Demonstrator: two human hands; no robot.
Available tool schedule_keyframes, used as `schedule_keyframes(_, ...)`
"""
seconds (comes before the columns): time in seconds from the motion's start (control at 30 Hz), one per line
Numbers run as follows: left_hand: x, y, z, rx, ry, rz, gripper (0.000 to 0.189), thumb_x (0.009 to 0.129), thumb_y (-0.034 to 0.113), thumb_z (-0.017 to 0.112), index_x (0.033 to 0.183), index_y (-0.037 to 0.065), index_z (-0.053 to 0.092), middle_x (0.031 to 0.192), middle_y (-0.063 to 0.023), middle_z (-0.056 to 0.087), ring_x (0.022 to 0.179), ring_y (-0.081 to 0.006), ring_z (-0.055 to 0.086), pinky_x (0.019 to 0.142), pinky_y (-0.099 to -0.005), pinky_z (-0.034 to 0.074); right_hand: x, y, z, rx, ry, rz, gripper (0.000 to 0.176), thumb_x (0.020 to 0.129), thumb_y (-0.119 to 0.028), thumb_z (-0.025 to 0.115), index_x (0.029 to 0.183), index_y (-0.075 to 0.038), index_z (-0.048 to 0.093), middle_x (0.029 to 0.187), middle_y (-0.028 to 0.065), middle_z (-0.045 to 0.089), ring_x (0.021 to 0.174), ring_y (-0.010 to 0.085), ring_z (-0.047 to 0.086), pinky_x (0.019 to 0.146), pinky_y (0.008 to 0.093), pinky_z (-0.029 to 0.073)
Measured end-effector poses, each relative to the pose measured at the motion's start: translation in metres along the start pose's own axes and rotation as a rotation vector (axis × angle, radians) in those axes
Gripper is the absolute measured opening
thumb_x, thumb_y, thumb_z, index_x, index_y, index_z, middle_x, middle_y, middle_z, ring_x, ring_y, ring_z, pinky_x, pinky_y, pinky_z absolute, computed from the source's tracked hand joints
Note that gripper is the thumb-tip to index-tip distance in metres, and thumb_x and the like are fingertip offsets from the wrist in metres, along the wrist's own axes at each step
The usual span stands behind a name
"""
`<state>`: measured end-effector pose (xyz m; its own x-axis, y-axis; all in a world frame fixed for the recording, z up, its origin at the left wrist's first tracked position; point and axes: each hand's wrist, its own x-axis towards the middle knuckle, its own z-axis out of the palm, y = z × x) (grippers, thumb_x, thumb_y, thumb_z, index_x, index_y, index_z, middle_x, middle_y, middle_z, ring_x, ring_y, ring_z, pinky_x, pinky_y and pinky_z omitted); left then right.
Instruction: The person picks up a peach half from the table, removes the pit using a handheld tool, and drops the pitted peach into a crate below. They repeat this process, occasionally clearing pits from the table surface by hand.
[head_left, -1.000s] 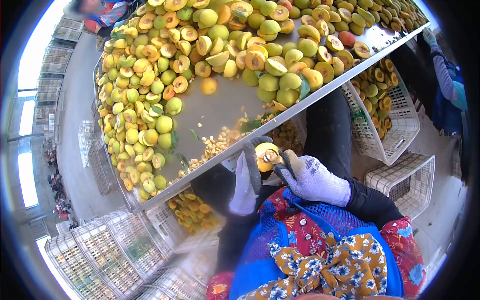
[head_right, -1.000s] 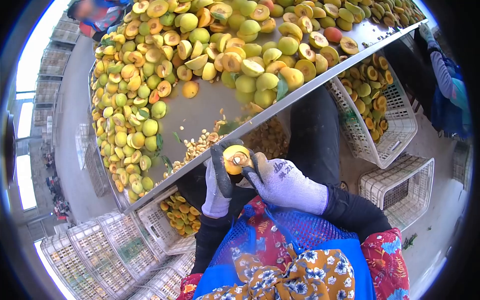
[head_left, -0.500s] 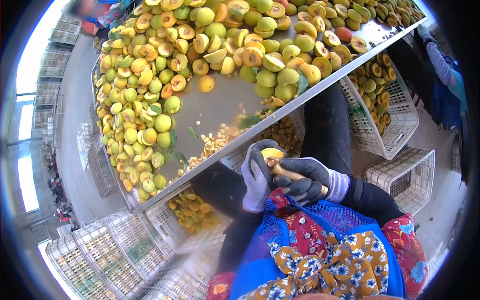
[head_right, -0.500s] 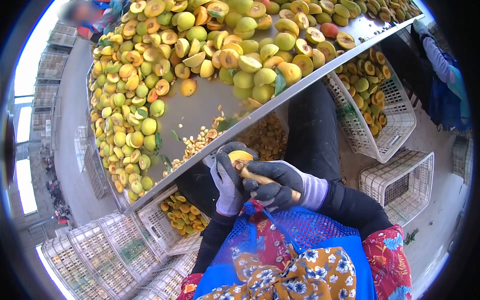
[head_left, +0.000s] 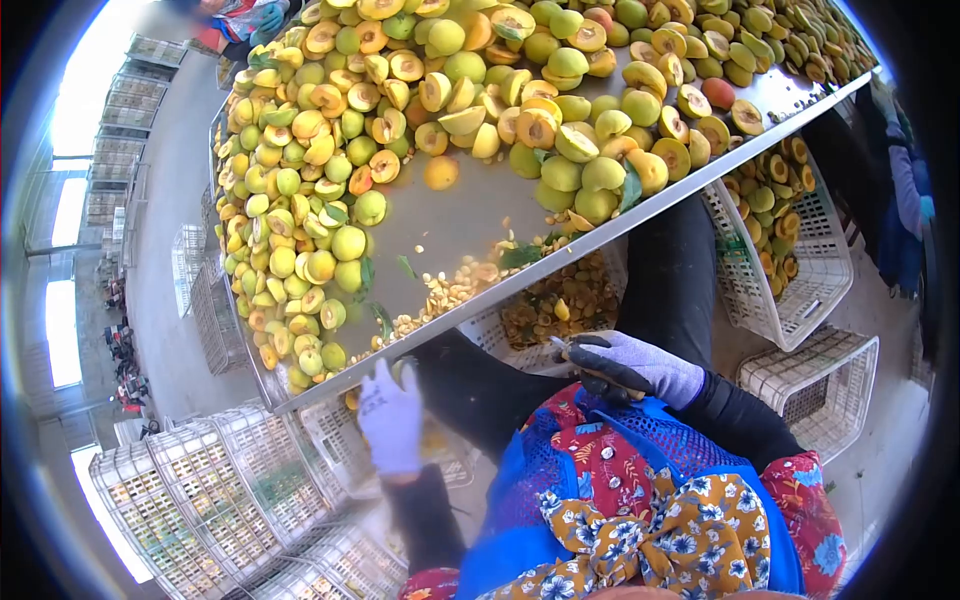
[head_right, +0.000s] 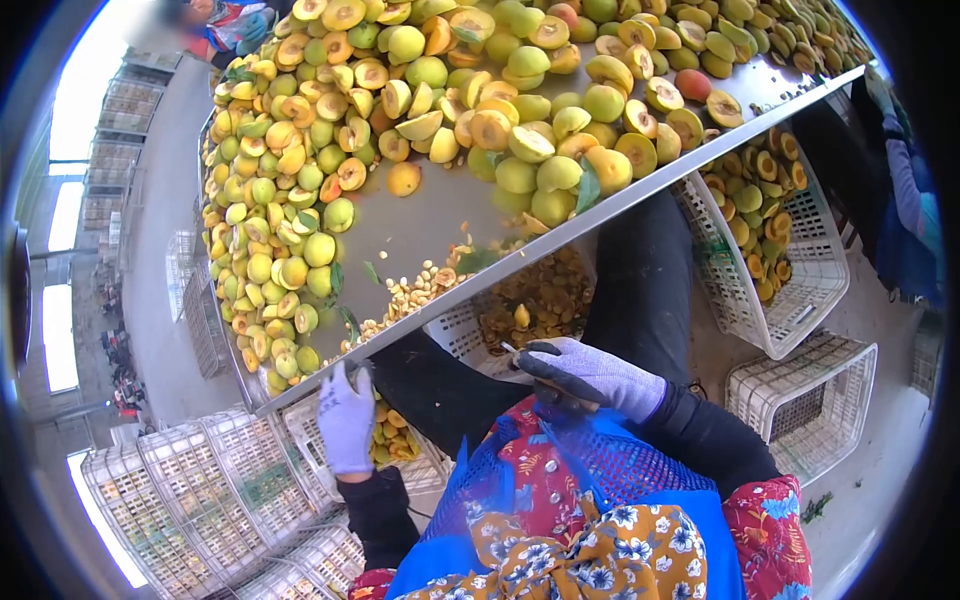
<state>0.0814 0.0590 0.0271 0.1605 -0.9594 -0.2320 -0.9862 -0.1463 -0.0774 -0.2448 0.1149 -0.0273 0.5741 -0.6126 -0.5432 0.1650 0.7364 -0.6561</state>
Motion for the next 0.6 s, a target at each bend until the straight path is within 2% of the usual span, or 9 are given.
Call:
schedule_keyframes(0.1,0.047,0.001,-0.01,0.139,0.294,0.096,0.043,0.095,0.036,0.057,0.127,0.006,0.059,0.115,-0.0216,0.063,0.103,-0.0379,0.063,0.088,-0.0458,0.05,0.007,0.008,-0.001,0.097,-0.039,0.012,0.052,0.099,-0.05,0.052,0.127,-0.005,0.05,0.068,0.0,0.054,0.055,0.0079,0.05,0.048,0.023,0.04)
schedule_keyframes(0.17,0.097,0.037,-0.014,-0.037,0.399,0.319,0.044,0.095,0.035,0.058,0.127,0.005,0.058,0.116,-0.0207,0.063,0.105,-0.0371,0.062,0.089,-0.0452,0.05,0.009,0.004,0.004,0.022,0.046,-0.005,0.048,0.099,-0.049,0.052,0.119,-0.005,0.054,0.068,0.0,0.054,0.056,0.0082,0.05,0.049,0.0242,0.04)
schedule_keyframes(0.23,0.151,0.093,-0.018,-0.21,0.299,0.465,0.05,0.093,0.035,0.058,0.133,0.005,0.055,0.126,-0.0283,0.057,0.116,-0.0426,0.056,0.101,-0.0476,0.044,0.008,0.005,0.001,-0.068,0.079,-0.009,0.043,0.1,-0.047,0.052,0.11,-0.005,0.057,0.068,-0.0001,0.054,0.057,0.0083,0.05,0.051,0.025,0.041)
schedule_keyframes(0.3,0.207,0.132,0.014,-0.136,0.303,0.56,0.056,0.091,0.037,0.058,0.137,0.006,0.051,0.134,-0.0282,0.051,0.118,-0.045,0.053,0.103,-0.0476,0.043,0.007,0.012,-0.009,-0.171,0.05,0.001,0.04,0.1,-0.044,0.053,0.099,-0.005,0.059,0.068,-0.0004,0.054,0.059,0.0081,0.05,0.053,0.0256,0.042)
schedule_keyframes(0.37,0.231,0.155,0.032,-0.131,0.064,0.495,0.07,0.09,0.045,0.058,0.146,0.009,0.039,0.137,-0.0331,0.046,0.124,-0.0488,0.049,0.105,-0.0498,0.042,0.0,0.008,-0.006,-0.176,0.082,-0.025,0.04,0.101,-0.044,0.052,0.099,-0.005,0.061,0.07,-0.0007,0.055,0.06,0.0062,0.05,0.052,0.0232,0.041)
schedule_keyframes(0.47,0.223,0.158,0.038,-0.203,0.104,0.478,0.058,0.089,0.041,0.059,0.131,0.004,0.044,0.121,-0.0282,0.057,0.101,-0.0445,0.063,0.083,-0.0474,0.054,-0.009,-0.002,0.001,-0.133,0.195,-0.028,0.038,0.102,-0.041,0.05,0.102,-0.005,0.06,0.072,-0.0009,0.056,0.06,0.0055,0.051,0.052,0.0219,0.042)
schedule_keyframes(0.53,0.2,0.143,0.032,-0.878,-0.314,0.411,0.05,0.09,0.037,0.059,0.126,0.005,0.045,0.116,-0.0238,0.059,0.095,-0.0389,0.066,0.074,-0.0431,0.057,-0.01,-0.001,0.004,-0.164,0.285,-0.183,0.035,0.103,-0.039,0.05,0.102,-0.005,0.059,0.072,-0.0009,0.056,0.06,0.0055,0.051,0.052,0.0215,0.042)
schedule_keyframes(0.57,0.182,0.135,0.033,-1.169,-0.463,0.476,0.049,0.091,0.033,0.058,0.128,0.004,0.044,0.117,-0.023,0.059,0.094,-0.0375,0.067,0.073,-0.043,0.059,-0.013,-0.008,0.01,-0.135,0.331,-0.2,0.029,0.102,-0.031,0.053,0.093,-0.003,0.057,0.071,0.0003,0.053,0.063,0.0091,0.048,0.058,0.0298,0.043)
schedule_keyframes(0.6,0.164,0.126,0.035,-1.49,-0.665,0.502,0.047,0.092,0.03,0.057,0.13,0.004,0.044,0.117,-0.0222,0.059,0.094,-0.036,0.068,0.073,-0.043,0.06,-0.013,-0.015,0.015,-0.193,0.347,-0.25,0.027,0.102,-0.029,0.053,0.095,-0.003,0.056,0.071,0.003,0.054,0.062,0.012,0.05,0.058,0.0312,0.043)
